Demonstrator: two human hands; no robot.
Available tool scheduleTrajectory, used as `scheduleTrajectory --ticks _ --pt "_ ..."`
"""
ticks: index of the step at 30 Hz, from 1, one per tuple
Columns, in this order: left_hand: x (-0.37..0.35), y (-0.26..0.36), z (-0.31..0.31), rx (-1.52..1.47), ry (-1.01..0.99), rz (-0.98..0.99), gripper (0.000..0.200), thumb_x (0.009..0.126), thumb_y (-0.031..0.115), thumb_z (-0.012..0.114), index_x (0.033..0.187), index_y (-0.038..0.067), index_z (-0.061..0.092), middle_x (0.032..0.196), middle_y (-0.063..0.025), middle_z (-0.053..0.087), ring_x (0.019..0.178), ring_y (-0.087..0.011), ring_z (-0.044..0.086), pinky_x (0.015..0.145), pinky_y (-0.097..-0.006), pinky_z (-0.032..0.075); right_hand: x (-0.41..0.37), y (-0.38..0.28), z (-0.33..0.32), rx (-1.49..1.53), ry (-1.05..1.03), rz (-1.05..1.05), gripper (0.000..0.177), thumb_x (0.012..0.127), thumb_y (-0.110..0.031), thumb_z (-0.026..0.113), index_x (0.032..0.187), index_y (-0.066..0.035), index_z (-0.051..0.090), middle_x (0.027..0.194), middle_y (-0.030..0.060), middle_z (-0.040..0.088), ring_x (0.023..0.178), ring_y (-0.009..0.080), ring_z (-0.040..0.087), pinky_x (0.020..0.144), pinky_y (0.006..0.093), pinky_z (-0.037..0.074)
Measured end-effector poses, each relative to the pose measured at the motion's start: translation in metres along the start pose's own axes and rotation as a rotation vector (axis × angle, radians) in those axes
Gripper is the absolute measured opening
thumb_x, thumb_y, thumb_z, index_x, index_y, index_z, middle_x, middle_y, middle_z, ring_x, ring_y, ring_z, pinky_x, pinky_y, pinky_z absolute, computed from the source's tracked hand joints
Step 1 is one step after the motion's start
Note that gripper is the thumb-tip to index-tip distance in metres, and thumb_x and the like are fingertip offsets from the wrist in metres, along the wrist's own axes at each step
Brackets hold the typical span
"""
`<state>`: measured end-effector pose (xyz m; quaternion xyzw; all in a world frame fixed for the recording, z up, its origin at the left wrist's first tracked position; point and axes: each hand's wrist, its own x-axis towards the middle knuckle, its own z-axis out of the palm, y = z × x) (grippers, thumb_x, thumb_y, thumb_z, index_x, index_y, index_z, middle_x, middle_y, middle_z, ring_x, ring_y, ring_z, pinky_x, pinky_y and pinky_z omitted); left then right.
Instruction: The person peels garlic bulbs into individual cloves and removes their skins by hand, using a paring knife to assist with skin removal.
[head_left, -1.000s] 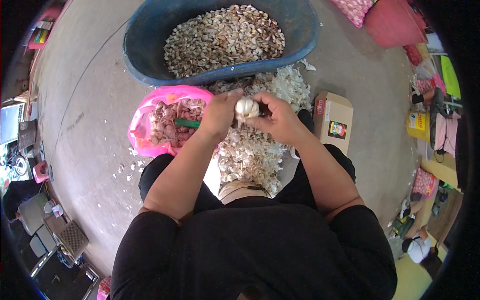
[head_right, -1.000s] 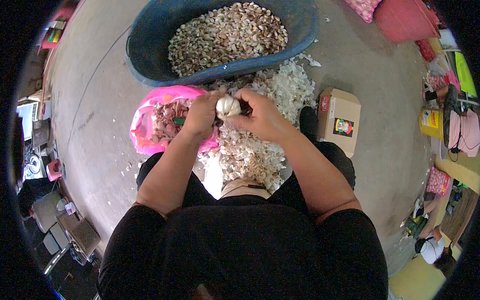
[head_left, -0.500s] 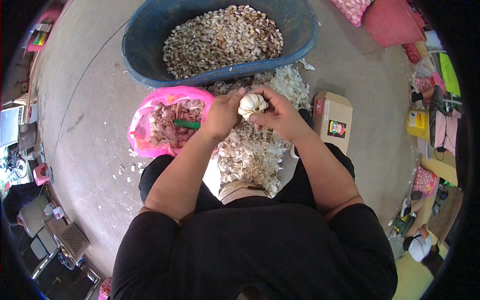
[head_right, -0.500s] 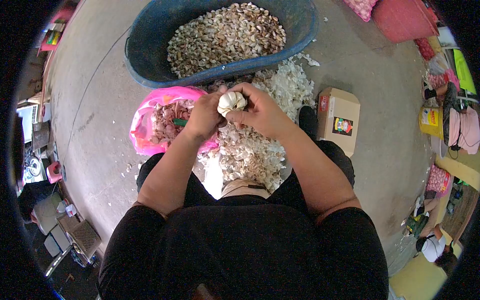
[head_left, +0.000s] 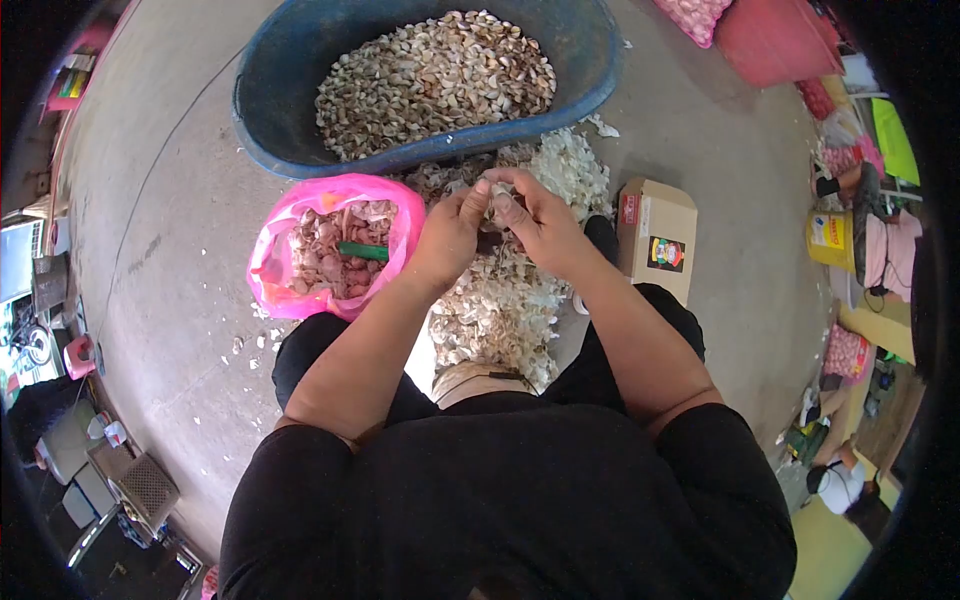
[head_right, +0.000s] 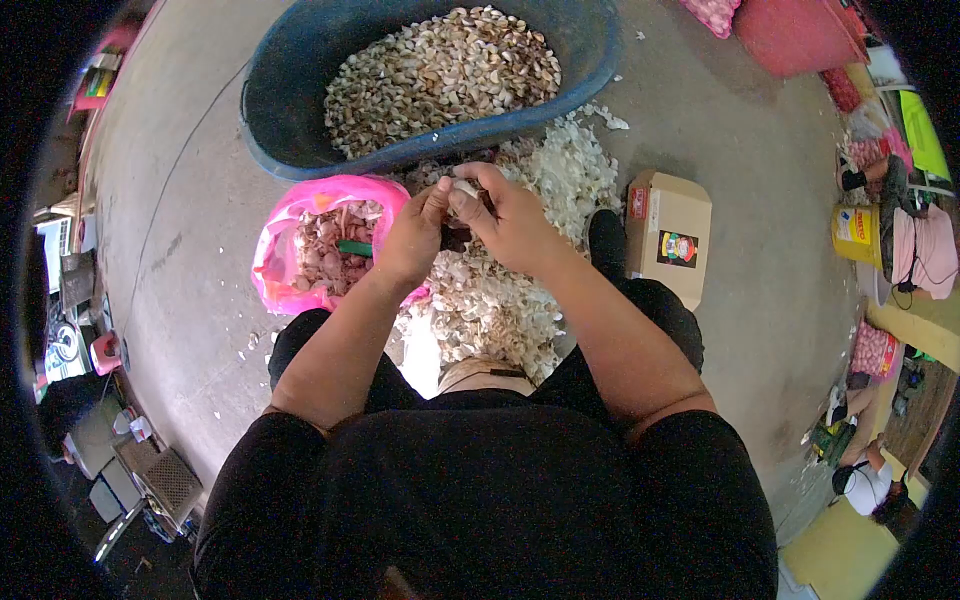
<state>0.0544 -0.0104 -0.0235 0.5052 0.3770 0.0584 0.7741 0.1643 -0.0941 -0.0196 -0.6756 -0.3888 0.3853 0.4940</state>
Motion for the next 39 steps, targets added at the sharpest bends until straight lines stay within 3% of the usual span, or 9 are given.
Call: scheduleTrajectory --ticks 5,9,12,19,24,25,28,35,39 --pt "-0.002 -0.012 0.011 -0.132 0.155 0.053 0.036 0.089 0.028 0.035 0.091 -0.003 0.053 0.078 -0.0069 0.056 0.07 -0.0122 0.051 0.063 -0.0254 0.042 -0.003 0.007 0.022 -0.382 0.27 -0.173 0.03 0.083 -0.035 0.048 0.084 -0.006 0.05 0.058 0.0128 0.054 0.051 0.0291 0.055 0.05 0.037 0.042" --pt "-0.001 -0.017 0.013 -0.15 0.258 0.169 0.033 0.088 0.027 0.039 0.087 -0.002 0.055 0.073 -0.0059 0.056 0.065 -0.0111 0.049 0.057 -0.0243 0.041 -0.005 -0.006 0.028 -0.337 0.264 -0.249 0.019 0.081 -0.023 0.051 0.077 -0.005 0.047 0.055 0.0157 0.051 0.051 0.0343 0.052 0.045 0.0397 0.04" --pt "-0.002 -0.019 0.012 -0.196 0.275 0.192 0.031 0.087 0.027 0.042 0.085 -0.001 0.055 0.068 -0.0047 0.054 0.059 -0.0094 0.047 0.052 -0.0229 0.039 -0.007 -0.009 0.027 -0.306 0.241 -0.313 0.011 0.082 -0.012 0.049 0.076 -0.003 0.047 0.057 0.0143 0.049 0.048 0.0254 0.05 0.046 0.0306 0.039" --pt "-0.003 -0.017 0.013 -0.412 0.261 0.059 0.025 0.085 0.026 0.043 0.079 0.004 0.053 0.057 -0.0017 0.048 0.046 -0.0105 0.043 0.04 -0.0253 0.035 -0.005 -0.006 0.025 -0.179 0.188 -0.242 0.012 0.083 -0.013 0.046 0.078 -0.003 0.048 0.057 0.0102 0.048 0.047 0.0193 0.047 0.046 0.0299 0.038" --pt "0.0 -0.008 -0.013 -0.647 -0.08 -0.213 0.03 0.085 0.03 0.036 0.075 0.006 0.051 0.059 -0.0062 0.051 0.046 -0.0171 0.047 0.04 -0.0311 0.037 0.0 0.001 0.019 0.086 0.134 -0.225 0.022 0.088 -0.022 0.042 0.078 -0.003 0.049 0.064 0.0019 0.049 0.054 0.0085 0.044 0.047 0.0252 0.038" --pt "0.001 -0.006 -0.018 -0.691 -0.203 -0.243 0.031 0.085 0.031 0.034 0.075 0.006 0.05 0.059 -0.007 0.052 0.046 -0.0183 0.048 0.041 -0.0323 0.038 0.001 0.0 0.015 0.192 0.078 -0.091 0.025 0.088 -0.025 0.041 0.08 -0.004 0.049 0.065 0.0014 0.049 0.055 0.0089 0.044 0.048 0.0245 0.038" --pt "0.003 0.009 -0.019 -0.491 -0.096 -0.271 0.032 0.085 0.031 0.032 0.078 0.005 0.05 0.065 -0.0082 0.054 0.051 -0.0192 0.051 0.044 -0.0335 0.041 0.005 -0.01 0.0 0.439 -0.09 0.225 0.034 0.087 -0.038 0.041 0.089 -0.006 0.051 0.071 0.0009 0.05 0.057 0.0088 0.045 0.052 0.022 0.039" --pt "0.005 0.009 -0.03 -0.506 -0.054 -0.266 0.035 0.087 0.034 0.034 0.092 0.004 0.051 0.078 -0.0093 0.058 0.066 -0.0194 0.056 0.052 -0.0296 0.045 0.01 -0.003 -0.011 0.474 -0.104 0.203 0.022 0.087 -0.023 0.045 0.097 -0.005 0.052 0.083 0.0038 0.054 0.063 0.0089 0.049 0.056 0.0221 0.041" --pt "-0.001 0.011 -0.024 -0.314 -0.09 -0.207 0.028 0.083 0.031 0.051 0.093 0.005 0.052 0.081 -0.0056 0.056 0.067 -0.0158 0.055 0.054 -0.0283 0.044 0.01 0.001 -0.01 0.301 -0.066 0.09 0.018 0.082 -0.009 0.052 0.099 -0.003 0.053 0.084 0.0042 0.057 0.07 0.0086 0.053 0.061 0.0232 0.045"
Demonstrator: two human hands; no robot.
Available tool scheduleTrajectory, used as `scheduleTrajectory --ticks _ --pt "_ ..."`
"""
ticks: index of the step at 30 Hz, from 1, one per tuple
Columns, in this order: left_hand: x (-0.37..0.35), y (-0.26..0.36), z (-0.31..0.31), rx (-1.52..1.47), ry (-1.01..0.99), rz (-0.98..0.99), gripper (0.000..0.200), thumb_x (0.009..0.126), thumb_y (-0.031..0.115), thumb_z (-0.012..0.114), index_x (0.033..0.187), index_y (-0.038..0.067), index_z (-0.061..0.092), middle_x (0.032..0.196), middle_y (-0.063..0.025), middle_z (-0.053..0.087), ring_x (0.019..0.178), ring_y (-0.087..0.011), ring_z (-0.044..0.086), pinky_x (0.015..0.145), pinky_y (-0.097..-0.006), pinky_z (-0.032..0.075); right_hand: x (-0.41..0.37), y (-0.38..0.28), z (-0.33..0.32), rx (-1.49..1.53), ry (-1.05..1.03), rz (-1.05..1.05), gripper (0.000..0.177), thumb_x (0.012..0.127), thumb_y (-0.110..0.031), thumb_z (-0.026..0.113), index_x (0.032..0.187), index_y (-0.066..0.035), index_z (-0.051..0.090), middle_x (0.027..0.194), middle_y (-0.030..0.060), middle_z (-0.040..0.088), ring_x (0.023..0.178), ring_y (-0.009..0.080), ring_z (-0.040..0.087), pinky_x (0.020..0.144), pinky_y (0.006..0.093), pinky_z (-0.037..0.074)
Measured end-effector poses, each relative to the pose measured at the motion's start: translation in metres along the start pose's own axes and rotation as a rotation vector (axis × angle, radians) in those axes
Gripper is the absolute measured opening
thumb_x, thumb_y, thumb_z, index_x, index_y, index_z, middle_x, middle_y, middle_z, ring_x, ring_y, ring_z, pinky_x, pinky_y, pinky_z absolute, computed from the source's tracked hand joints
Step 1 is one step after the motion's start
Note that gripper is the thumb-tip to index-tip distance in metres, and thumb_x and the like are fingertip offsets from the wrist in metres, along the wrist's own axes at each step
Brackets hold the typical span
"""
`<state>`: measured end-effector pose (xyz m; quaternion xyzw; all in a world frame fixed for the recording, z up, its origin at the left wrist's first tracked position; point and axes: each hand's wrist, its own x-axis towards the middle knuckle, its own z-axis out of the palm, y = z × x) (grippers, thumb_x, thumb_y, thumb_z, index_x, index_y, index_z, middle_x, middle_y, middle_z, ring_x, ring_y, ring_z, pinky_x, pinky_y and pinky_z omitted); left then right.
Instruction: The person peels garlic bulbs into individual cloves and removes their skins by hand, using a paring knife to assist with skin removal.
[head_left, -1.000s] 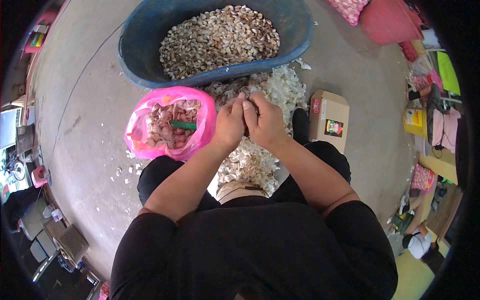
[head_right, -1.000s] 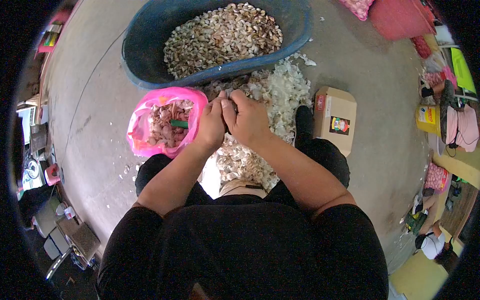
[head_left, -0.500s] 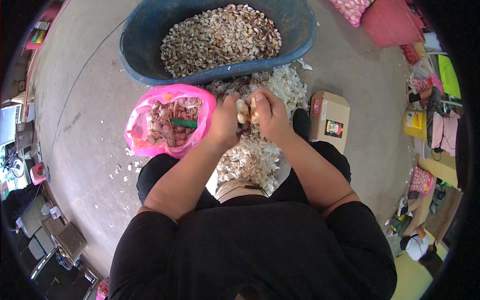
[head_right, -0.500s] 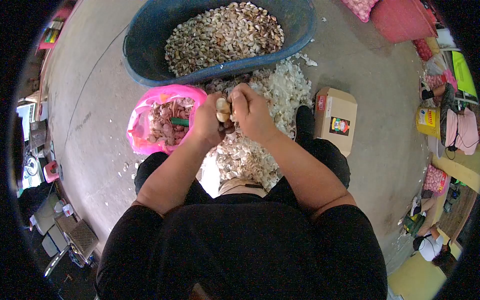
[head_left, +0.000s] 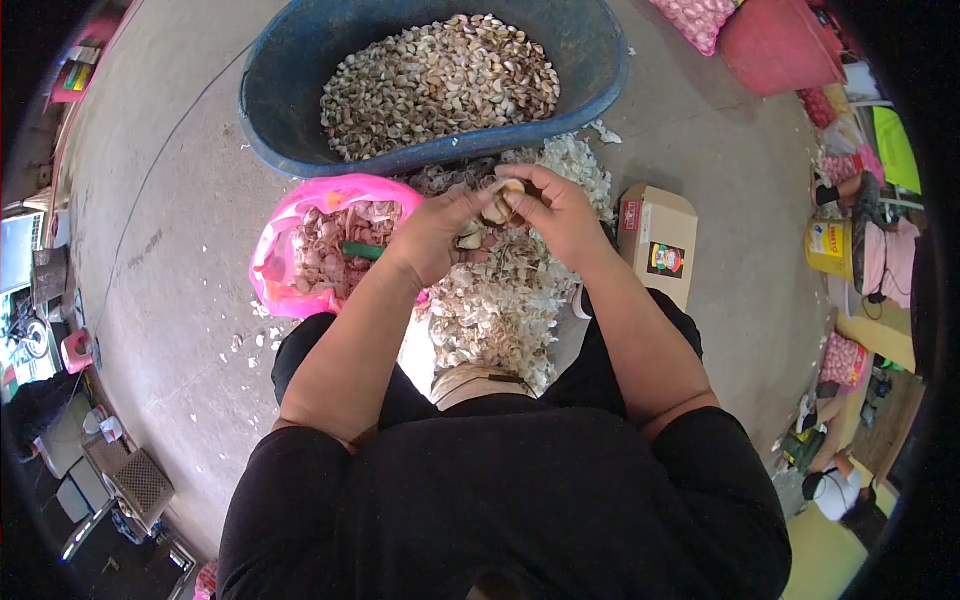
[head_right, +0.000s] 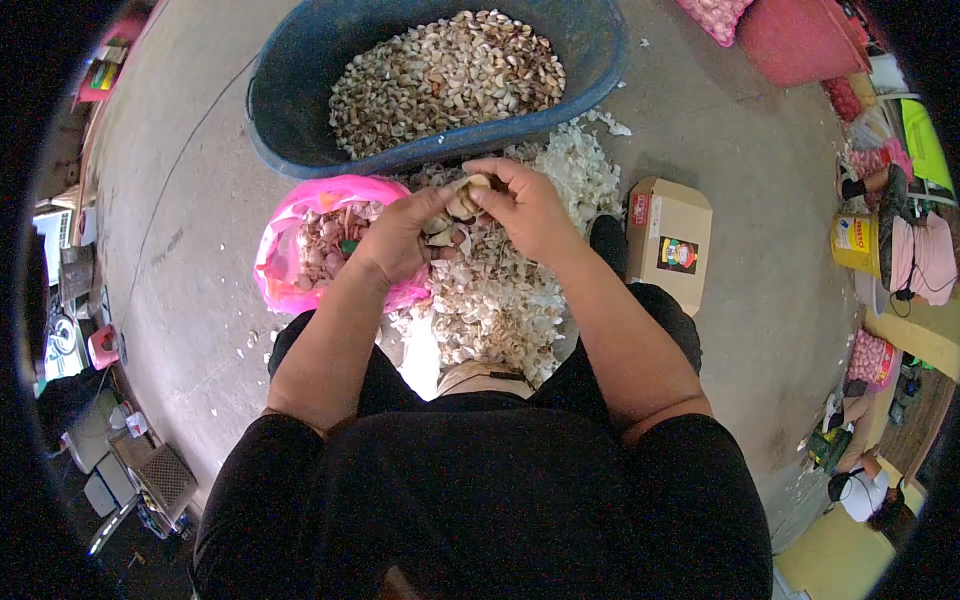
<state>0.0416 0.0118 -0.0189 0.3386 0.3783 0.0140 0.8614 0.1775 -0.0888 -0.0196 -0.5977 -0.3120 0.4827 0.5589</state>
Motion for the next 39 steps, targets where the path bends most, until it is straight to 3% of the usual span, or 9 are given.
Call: scheduleTrajectory --ticks 10,13,16,19,22,28,31,34,39 --pt "0.005 -0.009 0.004 0.434 0.167 0.367 0.029 0.075 0.018 0.063 0.094 -0.001 0.056 0.075 -0.0056 0.058 0.062 -0.0109 0.054 0.05 -0.0232 0.044 -0.003 -0.003 0.005 -0.7 0.183 -0.386 0.017 0.075 -0.008 0.058 0.091 -0.004 0.055 0.084 0.0131 0.059 0.072 0.0189 0.058 0.061 0.0256 0.044" --pt "0.004 -0.009 0.002 0.671 0.234 0.463 0.028 0.073 0.018 0.063 0.091 -0.003 0.058 0.072 -0.0068 0.059 0.06 -0.0108 0.055 0.049 -0.0226 0.044 -0.004 -0.002 0.003 -0.825 0.194 -0.392 0.021 0.079 -0.004 0.055 0.1 -0.003 0.052 0.08 0.0048 0.056 0.07 0.0107 0.054 0.063 0.0238 0.043" --pt "0.003 -0.009 0.003 0.658 0.29 0.426 0.028 0.073 0.018 0.062 0.091 -0.003 0.058 0.07 -0.0071 0.059 0.058 -0.0104 0.055 0.049 -0.0218 0.044 -0.005 0.0 0.003 -0.459 0.091 0.034 0.018 0.081 -0.009 0.054 0.097 -0.002 0.052 0.073 0.0079 0.056 0.064 0.015 0.054 0.06 0.0267 0.044" --pt "0.001 -0.003 0.006 0.516 0.266 0.374 0.027 0.073 0.018 0.062 0.091 -0.002 0.058 0.069 -0.0069 0.059 0.057 -0.01 0.055 0.049 -0.0214 0.044 -0.001 0.006 0.003 -0.423 0.297 -0.192 0.017 0.08 -0.019 0.054 0.081 -0.002 0.054 0.061 0.0121 0.055 0.056 0.0297 0.054 0.053 0.035 0.043" --pt "-0.001 -0.003 0.01 0.471 0.211 0.338 0.025 0.074 0.017 0.061 0.09 -0.002 0.059 0.07 -0.0063 0.059 0.056 -0.0098 0.055 0.049 -0.0211 0.045 -0.006 0.006 0.008 -0.689 0.171 -0.211 0.021 0.083 -0.021 0.05 0.075 -0.001 0.052 0.06 0.0142 0.054 0.054 0.0303 0.054 0.05 0.035 0.041" --pt "-0.006 -0.001 0.008 0.408 0.073 0.288 0.023 0.076 0.013 0.058 0.091 -0.005 0.056 0.072 -0.0073 0.059 0.056 -0.0113 0.054 0.049 -0.0226 0.044 -0.007 0.005 0.01 -0.541 0.064 -0.152 0.024 0.083 -0.022 0.048 0.073 -0.001 0.051 0.059 0.018 0.052 0.055 0.0322 0.052 0.052 0.0363 0.04" --pt "-0.007 0.001 0.005 0.312 -0.001 0.233 0.023 0.075 0.011 0.058 0.091 -0.005 0.054 0.072 -0.0082 0.059 0.055 -0.0118 0.054 0.048 -0.0235 0.044 -0.005 0.007 0.004 -0.508 -0.019 -0.145 0.026 0.085 -0.023 0.046 0.076 0.0 0.053 0.06 0.0145 0.054 0.053 0.0275 0.052 0.052 0.0354 0.04" --pt "-0.007 0.002 0.002 0.24 -0.05 0.193 0.021 0.075 0.011 0.059 0.087 -0.005 0.055 0.073 -0.0094 0.058 0.056 -0.0132 0.054 0.048 -0.0242 0.045 -0.004 0.004 -0.001 -0.294 -0.122 0.037 0.031 0.089 -0.027 0.04 0.082 0.0 0.052 0.066 0.0031 0.051 0.059 0.0097 0.042 0.053 0.0255 0.038" --pt "-0.007 0.006 -0.001 0.202 -0.072 0.165 0.02 0.075 0.012 0.06 0.087 -0.004 0.055 0.074 -0.0096 0.058 0.057 -0.0139 0.055 0.049 -0.0242 0.045 -0.008 -0.011 0.003 -0.051 -0.088 0.284 0.038 0.087 -0.037 0.042 0.085 -0.001 0.053 0.068 0.0019 0.052 0.053 0.009 0.046 0.049 0.0218 0.039"
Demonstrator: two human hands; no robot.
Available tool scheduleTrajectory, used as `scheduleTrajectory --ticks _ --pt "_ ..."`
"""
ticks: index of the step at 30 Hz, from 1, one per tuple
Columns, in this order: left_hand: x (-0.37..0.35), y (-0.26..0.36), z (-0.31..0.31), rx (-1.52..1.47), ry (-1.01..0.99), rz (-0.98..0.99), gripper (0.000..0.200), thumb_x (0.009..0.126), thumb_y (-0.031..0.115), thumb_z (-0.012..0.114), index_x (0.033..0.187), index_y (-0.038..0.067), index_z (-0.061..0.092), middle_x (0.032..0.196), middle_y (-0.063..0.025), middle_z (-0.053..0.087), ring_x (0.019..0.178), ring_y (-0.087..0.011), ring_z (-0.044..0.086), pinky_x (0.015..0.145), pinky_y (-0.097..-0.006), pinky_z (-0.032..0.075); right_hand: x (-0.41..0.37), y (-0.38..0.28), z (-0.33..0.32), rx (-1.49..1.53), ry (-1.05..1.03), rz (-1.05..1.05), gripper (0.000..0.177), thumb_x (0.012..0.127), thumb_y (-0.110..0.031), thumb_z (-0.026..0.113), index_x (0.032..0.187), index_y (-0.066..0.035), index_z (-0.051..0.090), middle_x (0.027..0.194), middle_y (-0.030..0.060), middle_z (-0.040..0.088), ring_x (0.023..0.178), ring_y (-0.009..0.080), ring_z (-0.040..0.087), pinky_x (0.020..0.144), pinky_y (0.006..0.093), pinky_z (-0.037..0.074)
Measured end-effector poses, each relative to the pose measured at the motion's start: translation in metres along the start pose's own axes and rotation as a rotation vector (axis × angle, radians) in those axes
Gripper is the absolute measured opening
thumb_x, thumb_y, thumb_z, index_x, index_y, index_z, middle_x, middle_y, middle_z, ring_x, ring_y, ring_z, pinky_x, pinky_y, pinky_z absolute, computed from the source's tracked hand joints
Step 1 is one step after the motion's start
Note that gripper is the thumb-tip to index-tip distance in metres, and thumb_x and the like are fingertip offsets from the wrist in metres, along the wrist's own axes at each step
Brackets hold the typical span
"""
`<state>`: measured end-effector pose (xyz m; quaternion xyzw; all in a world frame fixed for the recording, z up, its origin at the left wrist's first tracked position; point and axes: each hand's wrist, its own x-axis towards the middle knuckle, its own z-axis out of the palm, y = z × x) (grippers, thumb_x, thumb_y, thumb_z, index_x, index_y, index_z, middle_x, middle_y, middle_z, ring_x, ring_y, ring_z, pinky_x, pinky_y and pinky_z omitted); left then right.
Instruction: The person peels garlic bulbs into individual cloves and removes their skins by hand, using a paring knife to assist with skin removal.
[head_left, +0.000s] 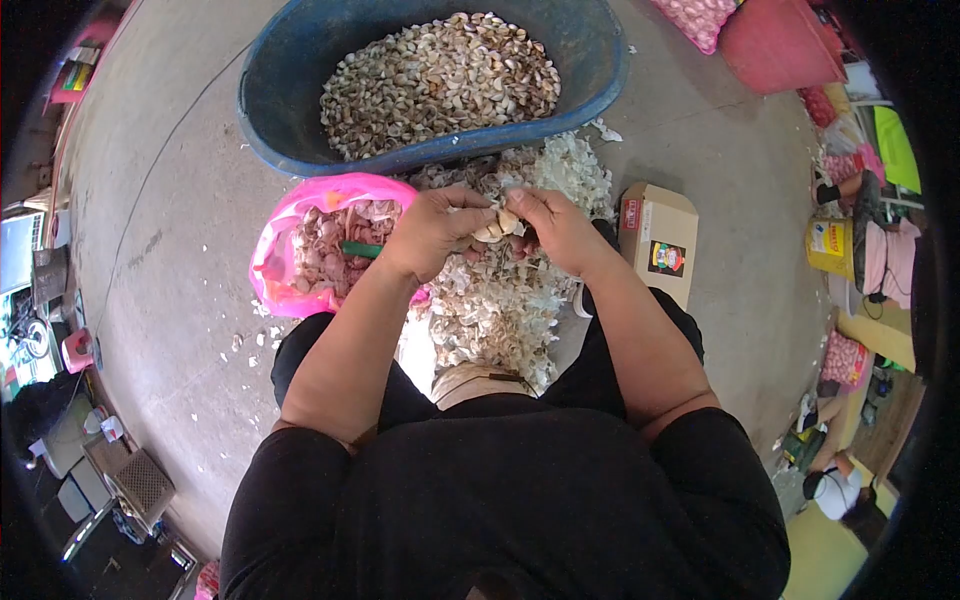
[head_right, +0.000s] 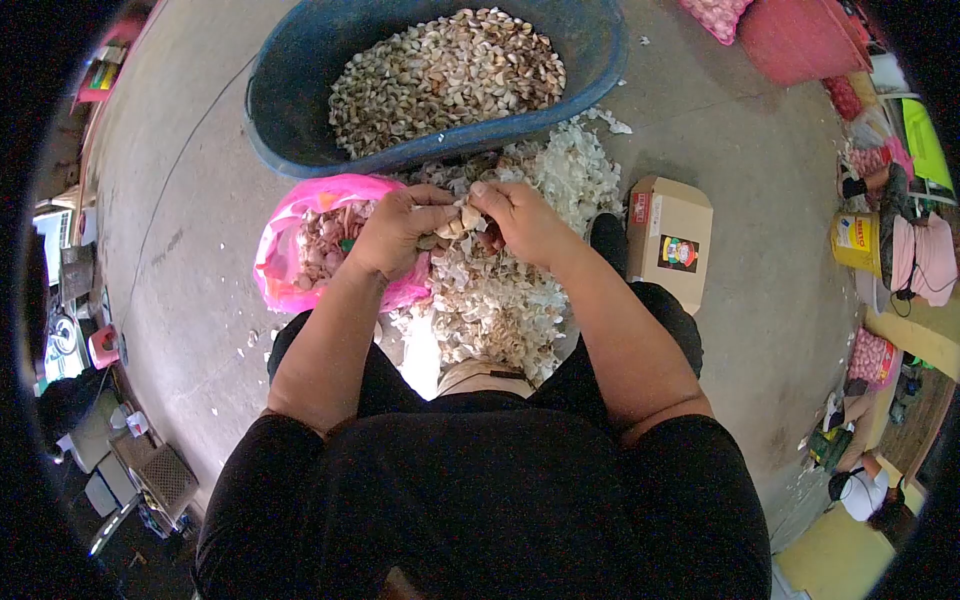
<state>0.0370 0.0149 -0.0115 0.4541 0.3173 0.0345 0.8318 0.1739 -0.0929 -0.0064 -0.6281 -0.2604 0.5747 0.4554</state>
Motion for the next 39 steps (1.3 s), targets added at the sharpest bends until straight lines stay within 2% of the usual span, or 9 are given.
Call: scheduleTrajectory --ticks 10,16,19,22,25,26,29,33,39 --pt "0.0 -0.002 -0.006 -0.023 -0.082 -0.015 0.017 0.074 0.009 0.06 0.087 -0.002 0.056 0.073 -0.0078 0.059 0.058 -0.012 0.055 0.047 -0.0218 0.045 -0.001 -0.003 -0.007 0.159 -0.055 0.194 0.038 0.084 -0.038 0.047 0.081 0.0 0.052 0.066 0.0044 0.051 0.046 0.0099 0.045 0.042 0.0231 0.039" --pt "-0.001 -0.001 -0.006 0.003 -0.092 -0.028 0.021 0.074 0.008 0.06 0.091 -0.004 0.055 0.075 -0.0079 0.059 0.059 -0.0121 0.056 0.05 -0.0214 0.045 0.01 0.012 -0.009 0.202 0.155 0.046 0.035 0.084 -0.035 0.048 0.081 -0.001 0.053 0.062 0.0026 0.05 0.052 0.0119 0.048 0.046 0.0283 0.044" --pt "0.001 -0.004 -0.008 0.003 -0.073 -0.019 0.023 0.076 0.007 0.058 0.094 -0.005 0.054 0.076 -0.008 0.059 0.061 -0.0119 0.056 0.053 -0.0207 0.045 0.018 0.015 -0.023 -0.75 0.025 0.168 0.03 0.086 -0.029 0.046 0.088 0.0 0.053 0.068 0.0068 0.056 0.061 0.0144 0.056 0.049 0.0285 0.046" --pt "-0.002 0.001 -0.008 0.1 -0.052 -0.025 0.024 0.077 0.008 0.058 0.096 -0.006 0.053 0.077 -0.0079 0.059 0.063 -0.0111 0.055 0.055 -0.0198 0.044 0.026 0.031 -0.025 -1.4 -0.241 -0.058 0.031 0.086 -0.029 0.045 0.094 0.0 0.053 0.073 0.0109 0.058 0.065 0.017 0.059 0.051 0.0281 0.047" --pt "-0.001 -0.004 -0.008 0.114 -0.017 0.036 0.025 0.076 0.012 0.059 0.094 -0.005 0.055 0.075 -0.0069 0.059 0.06 -0.01 0.054 0.051 -0.0203 0.044 0.027 0.007 -0.012 0.098 0.281 -0.128 0.038 0.085 -0.036 0.045 0.095 0.0 0.053 0.072 0.011 0.058 0.062 0.0165 0.058 0.051 0.0279 0.046" --pt "0.0 -0.005 -0.008 0.097 0.001 0.077 0.025 0.076 0.014 0.06 0.092 -0.004 0.056 0.073 -0.0064 0.059 0.059 -0.0096 0.054 0.05 -0.0207 0.044 0.025 -0.003 -0.01 0.206 0.328 -0.153 0.041 0.084 -0.041 0.045 0.088 -0.001 0.053 0.068 0.0086 0.056 0.058 0.0145 0.056 0.049 0.0268 0.045" --pt "-0.003 -0.001 -0.001 0.11 0.172 0.111 0.023 0.077 0.013 0.058 0.091 -0.004 0.057 0.071 -0.0056 0.058 0.058 -0.0092 0.053 0.049 -0.0201 0.043 0.024 0.0 -0.011 -0.074 0.205 -0.105 0.042 0.084 -0.043 0.044 0.08 -0.002 0.052 0.064 0.007 0.055 0.053 0.0131 0.051 0.047 0.0271 0.041" --pt "0.001 -0.009 -0.002 0.109 0.225 0.163 0.02 0.078 0.012 0.056 0.089 -0.004 0.057 0.071 -0.0057 0.058 0.058 -0.0088 0.053 0.049 -0.0202 0.043 0.031 0.031 0.008 -0.361 0.117 -0.318 0.04 0.08 -0.04 0.053 0.072 -0.001 0.051 0.059 0.0093 0.051 0.052 0.0157 0.045 0.049 0.0309 0.038" --pt "-0.002 -0.005 0.004 0.25 0.208 0.238 0.018 0.079 0.013 0.056 0.084 -0.004 0.058 0.07 -0.0056 0.058 0.056 -0.0087 0.052 0.049 -0.021 0.043 0.017 0.019 0.009 -0.383 0.1 -0.303 0.03 0.083 -0.029 0.049 0.08 0.001 0.051 0.064 0.0154 0.053 0.057 0.0264 0.049 0.054 0.0339 0.039"
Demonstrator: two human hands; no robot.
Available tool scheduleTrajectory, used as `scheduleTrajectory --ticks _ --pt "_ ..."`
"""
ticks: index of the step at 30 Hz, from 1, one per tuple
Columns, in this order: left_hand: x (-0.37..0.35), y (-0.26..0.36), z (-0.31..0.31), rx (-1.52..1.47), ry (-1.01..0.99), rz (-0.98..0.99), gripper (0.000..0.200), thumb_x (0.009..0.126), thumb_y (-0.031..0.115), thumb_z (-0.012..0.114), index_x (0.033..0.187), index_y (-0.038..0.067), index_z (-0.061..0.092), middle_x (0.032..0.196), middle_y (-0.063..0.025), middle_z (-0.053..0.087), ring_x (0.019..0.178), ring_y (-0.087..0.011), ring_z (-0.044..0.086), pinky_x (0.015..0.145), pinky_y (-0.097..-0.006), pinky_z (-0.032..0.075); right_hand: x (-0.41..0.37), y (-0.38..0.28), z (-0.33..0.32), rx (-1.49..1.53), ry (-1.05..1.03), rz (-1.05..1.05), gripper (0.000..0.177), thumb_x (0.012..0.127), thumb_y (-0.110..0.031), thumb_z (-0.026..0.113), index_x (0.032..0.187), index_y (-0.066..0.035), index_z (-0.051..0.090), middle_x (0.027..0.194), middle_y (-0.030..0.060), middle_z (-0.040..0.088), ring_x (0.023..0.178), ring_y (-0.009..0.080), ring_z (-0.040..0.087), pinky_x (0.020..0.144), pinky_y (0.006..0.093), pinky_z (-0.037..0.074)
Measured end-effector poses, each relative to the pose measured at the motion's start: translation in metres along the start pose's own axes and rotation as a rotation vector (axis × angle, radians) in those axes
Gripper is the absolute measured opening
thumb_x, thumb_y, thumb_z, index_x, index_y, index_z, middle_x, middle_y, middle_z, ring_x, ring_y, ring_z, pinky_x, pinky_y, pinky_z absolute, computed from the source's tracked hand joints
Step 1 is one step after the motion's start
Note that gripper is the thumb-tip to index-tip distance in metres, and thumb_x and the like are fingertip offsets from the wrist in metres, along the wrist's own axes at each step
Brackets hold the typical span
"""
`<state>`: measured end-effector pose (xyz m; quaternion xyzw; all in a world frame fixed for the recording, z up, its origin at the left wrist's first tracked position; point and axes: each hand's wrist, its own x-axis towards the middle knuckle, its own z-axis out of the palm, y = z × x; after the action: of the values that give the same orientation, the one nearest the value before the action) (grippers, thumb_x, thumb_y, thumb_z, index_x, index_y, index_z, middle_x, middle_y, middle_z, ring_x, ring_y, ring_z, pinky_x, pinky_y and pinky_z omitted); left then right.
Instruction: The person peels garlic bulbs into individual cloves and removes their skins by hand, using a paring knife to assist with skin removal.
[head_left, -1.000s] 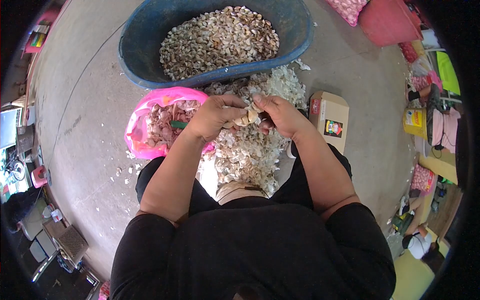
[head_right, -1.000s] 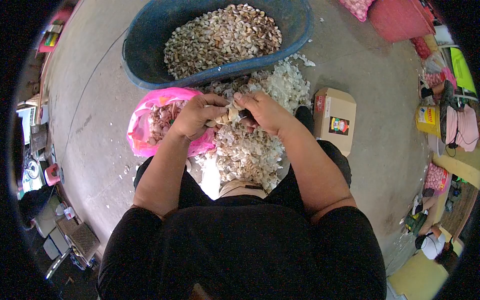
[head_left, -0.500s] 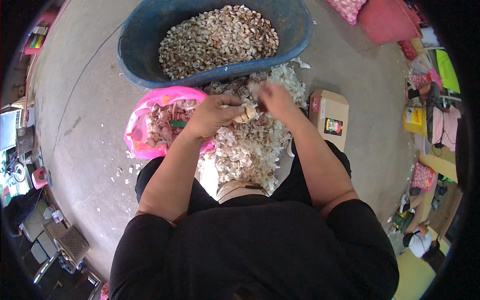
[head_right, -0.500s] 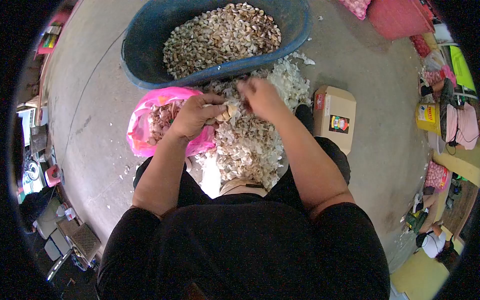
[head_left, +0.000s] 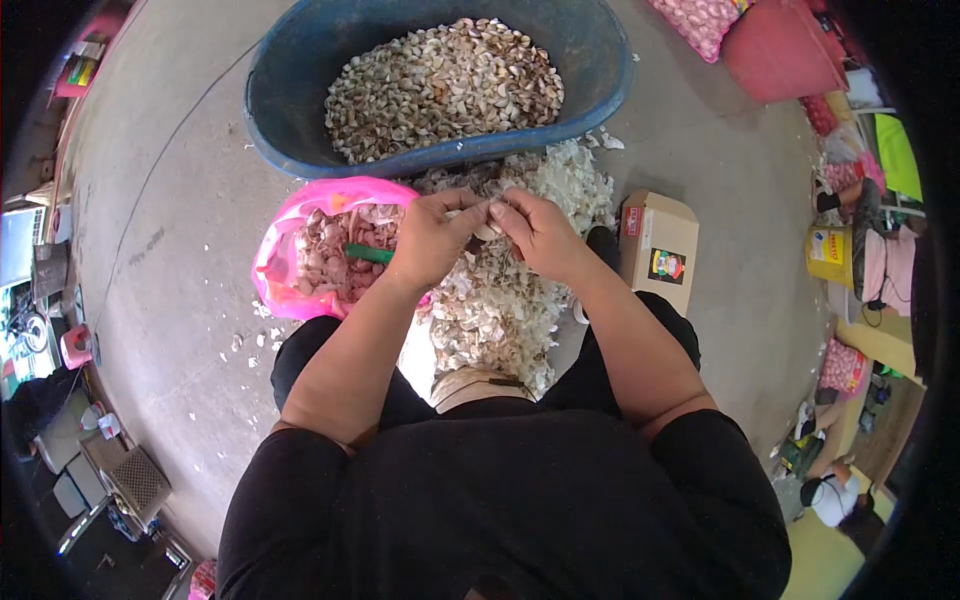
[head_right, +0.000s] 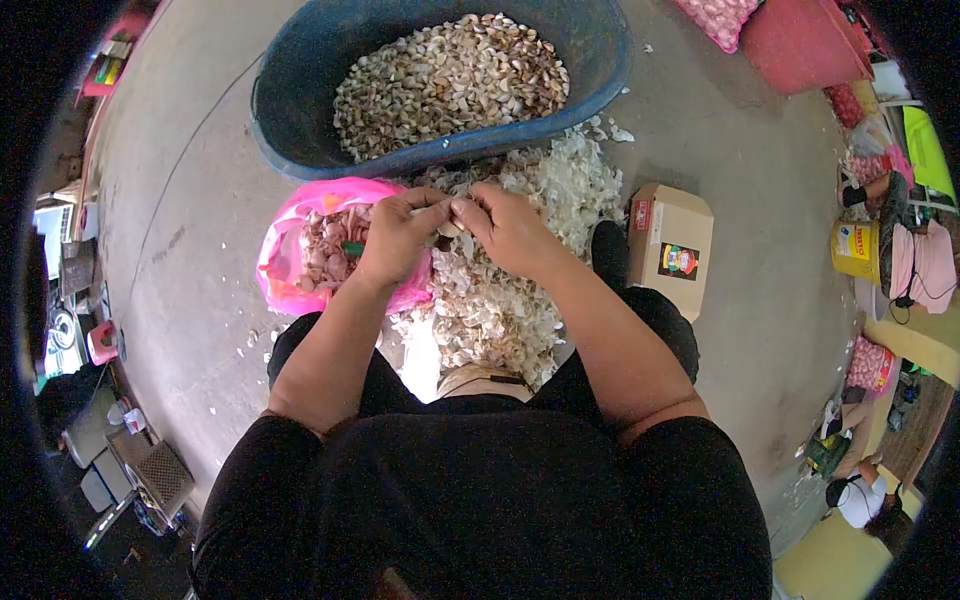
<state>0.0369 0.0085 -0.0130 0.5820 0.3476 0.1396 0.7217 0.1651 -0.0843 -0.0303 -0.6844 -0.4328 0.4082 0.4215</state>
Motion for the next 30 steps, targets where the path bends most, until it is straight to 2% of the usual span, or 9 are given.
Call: scheduleTrajectory --ticks 4,7,8,11,13,16,19,25,30 --pt "0.002 -0.01 0.003 -0.062 -0.035 0.043 0.017 0.079 0.013 0.056 0.082 -0.003 0.058 0.07 -0.0055 0.059 0.056 -0.0088 0.053 0.049 -0.0209 0.043 -0.005 -0.008 -0.008 0.008 -0.058 0.002 0.027 0.085 -0.025 0.047 0.082 0.001 0.051 0.066 0.0155 0.053 0.06 0.025 0.05 0.057 0.0344 0.04" --pt "0.001 -0.009 0.004 -0.021 -0.042 0.116 0.016 0.08 0.014 0.055 0.082 -0.002 0.058 0.07 -0.0053 0.059 0.057 -0.0093 0.053 0.049 -0.0217 0.044 -0.007 -0.013 -0.012 0.063 -0.105 0.004 0.027 0.086 -0.025 0.045 0.083 0.001 0.051 0.063 0.0107 0.052 0.057 0.0182 0.05 0.053 0.0314 0.041" --pt "0.0 -0.008 0.004 0.009 -0.04 0.147 0.016 0.08 0.014 0.055 0.082 -0.002 0.058 0.07 -0.0052 0.059 0.058 -0.0095 0.053 0.049 -0.0221 0.044 -0.008 -0.013 -0.013 0.187 -0.139 0.067 0.026 0.087 -0.025 0.044 0.085 0.001 0.051 0.062 0.0086 0.052 0.056 0.0159 0.049 0.052 0.0297 0.041" --pt "-0.004 -0.006 0.005 -0.361 -0.052 -0.01 0.017 0.08 0.016 0.055 0.082 0.0 0.058 0.071 -0.0049 0.058 0.059 -0.0104 0.053 0.05 -0.0231 0.044 -0.009 -0.013 -0.018 0.446 -0.219 0.181 0.025 0.089 -0.025 0.04 0.087 -0.002 0.049 0.06 0.0031 0.047 0.053 0.0105 0.047 0.048 0.0256 0.041" --pt "-0.004 -0.004 0.005 -0.402 -0.044 -0.047 0.017 0.081 0.016 0.055 0.082 0.0 0.058 0.071 -0.0051 0.058 0.059 -0.011 0.053 0.05 -0.0232 0.044 -0.011 -0.016 -0.02 0.465 -0.244 0.157 0.022 0.09 -0.025 0.037 0.085 -0.005 0.046 0.058 0.0003 0.043 0.052 0.0087 0.045 0.045 0.0242 0.04" --pt "-0.002 -0.004 0.0 -0.453 -0.075 -0.066 0.017 0.081 0.016 0.055 0.083 -0.001 0.058 0.072 -0.0054 0.058 0.058 -0.0112 0.053 0.049 -0.0232 0.044 -0.012 -0.024 -0.024 0.54 -0.224 0.232 0.022 0.089 -0.025 0.039 0.093 -0.006 0.048 0.063 0.0016 0.047 0.055 0.0104 0.048 0.047 0.0251 0.042" --pt "-0.001 -0.002 -0.003 -0.351 -0.085 -0.073 0.016 0.081 0.015 0.055 0.084 -0.001 0.058 0.072 -0.0057 0.058 0.058 -0.011 0.053 0.048 -0.0231 0.043 -0.011 -0.025 -0.021 0.859 -0.143 0.356 0.019 0.087 -0.022 0.045 0.095 -0.005 0.049 0.07 0.0016 0.052 0.058 0.0092 0.05 0.05 0.0244 0.045" --pt "-0.001 -0.001 -0.004 -0.33 -0.054 -0.119 0.016 0.08 0.015 0.056 0.086 0.0 0.058 0.072 -0.0055 0.058 0.058 -0.0103 0.053 0.047 -0.0227 0.043 -0.003 -0.011 -0.022 0.798 -0.166 0.252 0.023 0.078 -0.007 0.056 0.1 -0.006 0.048 0.075 0.0022 0.054 0.061 0.0105 0.052 0.054 0.0245 0.045" --pt "0.0 -0.003 -0.011 -0.442 -0.038 -0.102 0.017 0.08 0.017 0.057 0.085 0.001 0.057 0.073 -0.0049 0.059 0.059 -0.0105 0.054 0.047 -0.0226 0.043 -0.001 -0.009 -0.022 0.647 -0.146 0.218 0.023 0.075 -0.002 0.058 0.096 -0.002 0.05 0.079 0.0041 0.054 0.061 0.011 0.052 0.054 0.0236 0.044"
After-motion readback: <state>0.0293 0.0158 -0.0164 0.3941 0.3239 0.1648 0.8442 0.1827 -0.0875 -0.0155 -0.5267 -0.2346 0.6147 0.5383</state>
